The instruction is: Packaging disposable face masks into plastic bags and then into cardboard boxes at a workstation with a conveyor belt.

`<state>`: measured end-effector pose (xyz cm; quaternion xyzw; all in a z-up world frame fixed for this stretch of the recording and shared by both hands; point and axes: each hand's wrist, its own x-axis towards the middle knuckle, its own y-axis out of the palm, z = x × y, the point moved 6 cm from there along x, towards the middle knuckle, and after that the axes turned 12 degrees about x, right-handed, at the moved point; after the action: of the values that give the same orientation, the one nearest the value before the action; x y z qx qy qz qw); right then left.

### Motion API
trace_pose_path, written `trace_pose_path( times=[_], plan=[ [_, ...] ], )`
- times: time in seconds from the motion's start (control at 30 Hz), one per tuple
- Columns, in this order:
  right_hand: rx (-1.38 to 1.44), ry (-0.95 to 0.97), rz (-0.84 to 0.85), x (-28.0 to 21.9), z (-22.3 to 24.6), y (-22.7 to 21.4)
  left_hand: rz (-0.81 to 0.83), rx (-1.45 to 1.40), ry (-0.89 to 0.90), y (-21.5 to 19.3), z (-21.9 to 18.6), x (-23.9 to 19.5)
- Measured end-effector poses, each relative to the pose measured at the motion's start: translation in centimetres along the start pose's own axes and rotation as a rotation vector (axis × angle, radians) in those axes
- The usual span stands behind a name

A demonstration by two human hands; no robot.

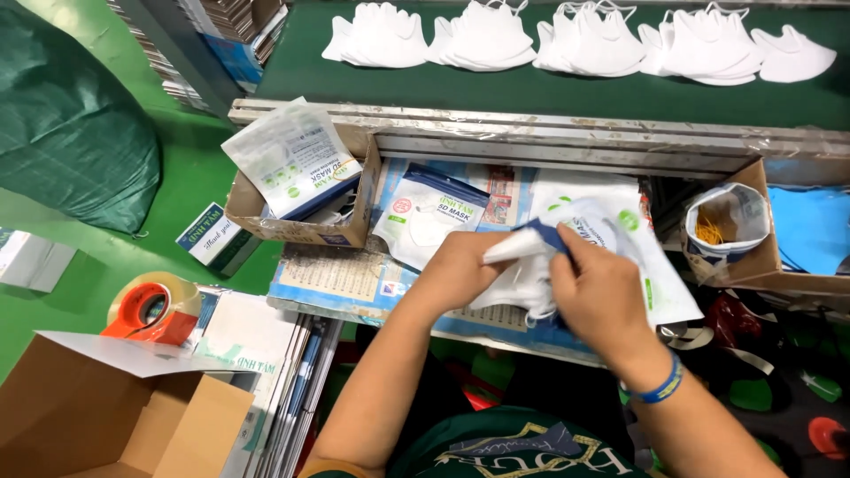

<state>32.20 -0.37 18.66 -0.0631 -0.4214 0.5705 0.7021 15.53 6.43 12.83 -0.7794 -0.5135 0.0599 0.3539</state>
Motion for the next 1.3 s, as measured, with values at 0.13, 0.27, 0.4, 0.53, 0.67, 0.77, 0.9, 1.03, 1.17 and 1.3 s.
trace_pose_path(
  times=[0.13, 0.27, 0.4, 0.53, 0.67, 0.77, 0.9, 1.03, 1.17, 1.3],
  plan=[
    [-0.082, -0.009, 0.037, -0.8, 0.6, 2.7, -0.168, -0.209, -0.321, 0.4, -0.9, -0.1],
    [-0.087, -0.105, 0.063, -1.8, 0.0, 4.8, -0.172, -0.341, -0.392, 4.2, 1.7, -0.8],
    [-0.081, -0.109, 0.042, -2.2, -0.9, 4.7, 0.046, -1.440, -0.485, 9.7, 3.9, -2.0],
    [0.025, -0.201, 0.156, -5.1, 0.2, 4.9, 0.126, -1.690, -0.474, 12.4, 3.3, -5.9],
    [0.417, -0.085, 0.566, -8.4, 0.8, 3.6, 0.340, -1.494, -0.543, 14.1, 1.2, -10.1],
    [0.570, -0.228, 0.666, -5.5, 3.4, 0.2, 0.441, -0.943, -0.355, 15.0, -0.8, -12.3],
    [0.578, -0.026, 0.915, -5.8, -1.2, 1.9, 0.589, -0.162, -0.099, 19.4, 0.1, -15.5],
    [0.545, 0.314, 1.155, -6.9, -3.8, 2.8, 0.837, -0.429, -0.077, 11.6, -2.1, -15.4],
    [0.535, 0.378, 0.866, -4.6, -4.2, 1.8, 0.118, 0.171, -0.022, -0.1, -6.7, -11.4],
    [0.552, 0.296, 0.653, -3.2, -2.7, 2.0, -0.218, 0.247, 0.030, -5.3, -9.4, -8.7]
  ],
)
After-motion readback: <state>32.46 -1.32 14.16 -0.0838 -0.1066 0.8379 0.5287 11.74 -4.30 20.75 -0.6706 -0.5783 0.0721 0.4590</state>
